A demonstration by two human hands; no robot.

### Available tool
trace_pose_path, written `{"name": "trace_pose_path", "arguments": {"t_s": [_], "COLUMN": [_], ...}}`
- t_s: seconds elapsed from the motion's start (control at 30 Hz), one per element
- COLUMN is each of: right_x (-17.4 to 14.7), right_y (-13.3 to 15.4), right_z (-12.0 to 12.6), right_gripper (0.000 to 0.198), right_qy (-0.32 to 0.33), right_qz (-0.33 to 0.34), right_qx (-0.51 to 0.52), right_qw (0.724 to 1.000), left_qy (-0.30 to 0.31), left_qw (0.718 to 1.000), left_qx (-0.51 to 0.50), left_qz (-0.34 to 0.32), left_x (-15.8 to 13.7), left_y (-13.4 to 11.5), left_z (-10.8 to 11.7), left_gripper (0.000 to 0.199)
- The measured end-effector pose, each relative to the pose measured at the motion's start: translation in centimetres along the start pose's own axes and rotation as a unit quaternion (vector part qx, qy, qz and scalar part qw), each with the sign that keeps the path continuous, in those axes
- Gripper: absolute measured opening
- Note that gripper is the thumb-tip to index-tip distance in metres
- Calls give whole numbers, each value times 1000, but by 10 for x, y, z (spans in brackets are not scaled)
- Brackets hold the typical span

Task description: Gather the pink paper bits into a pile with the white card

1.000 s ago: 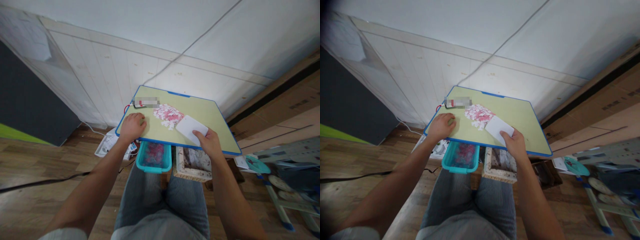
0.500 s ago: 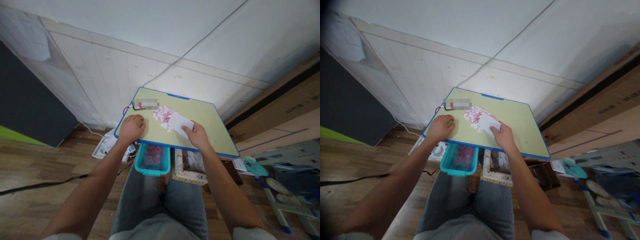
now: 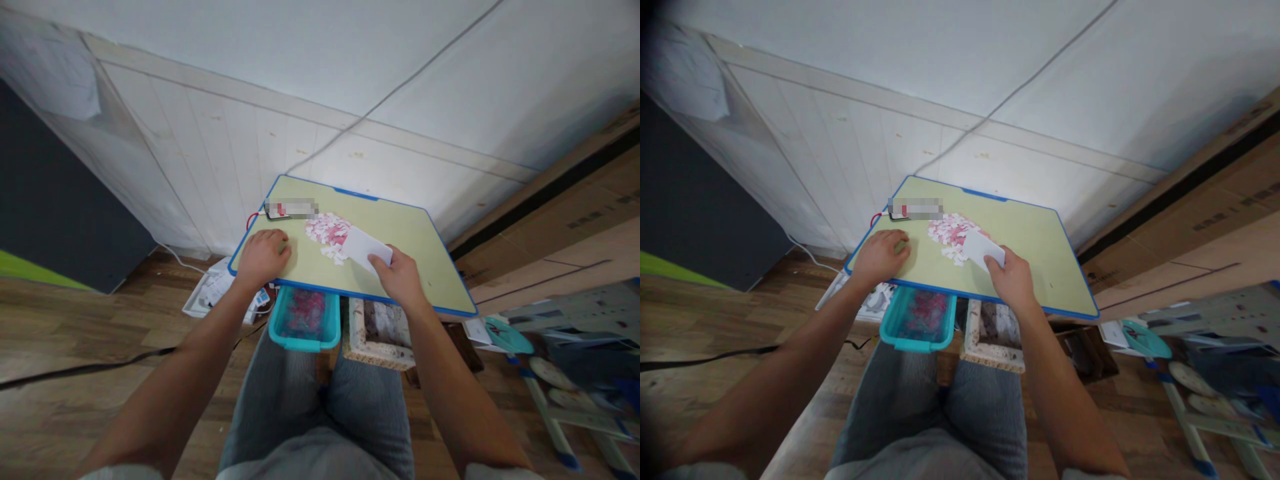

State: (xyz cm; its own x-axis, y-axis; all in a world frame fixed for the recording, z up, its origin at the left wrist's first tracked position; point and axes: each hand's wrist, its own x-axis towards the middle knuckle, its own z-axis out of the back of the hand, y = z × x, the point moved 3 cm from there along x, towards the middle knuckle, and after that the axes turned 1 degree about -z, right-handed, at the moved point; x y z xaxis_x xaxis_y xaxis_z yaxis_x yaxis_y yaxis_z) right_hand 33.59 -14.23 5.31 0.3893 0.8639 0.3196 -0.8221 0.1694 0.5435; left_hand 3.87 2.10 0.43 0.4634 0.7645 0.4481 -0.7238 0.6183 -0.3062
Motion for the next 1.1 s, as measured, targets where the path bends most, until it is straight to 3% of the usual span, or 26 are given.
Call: {"name": "trace_pose_path", "arguments": {"t_s": [0.23,0.43,0.63,0.8,1.0,1.1], "right_x": [-7,-12,-12,-11,-8,-9], "right_y": [-6,-9,-26,-13,-17,-16], "right_z": [7,-3,14,2,-5,-9], "right_gripper": [39,41,38,38,39,42], "right_qy": [-23,22,-42,-11,-26,9], "right_qz": [-25,-26,-87,-48,-66,-55], "right_qx": [-9,52,27,65,61,97], "right_qw": [999,998,995,997,996,994], "left_qy": [6,4,8,8,4,3], "left_qw": [1000,1000,1000,1000,1000,1000], "left_qx": [4,-4,1,6,9,3], "left_qz": [2,6,5,-2,2,1], "left_x": [0,0,0,1,0,0], "left_y": [-1,-2,-2,-1,-1,-1], "left_z": [1,2,2,0,1,1], "left_gripper": [26,26,26,26,26,26]}}
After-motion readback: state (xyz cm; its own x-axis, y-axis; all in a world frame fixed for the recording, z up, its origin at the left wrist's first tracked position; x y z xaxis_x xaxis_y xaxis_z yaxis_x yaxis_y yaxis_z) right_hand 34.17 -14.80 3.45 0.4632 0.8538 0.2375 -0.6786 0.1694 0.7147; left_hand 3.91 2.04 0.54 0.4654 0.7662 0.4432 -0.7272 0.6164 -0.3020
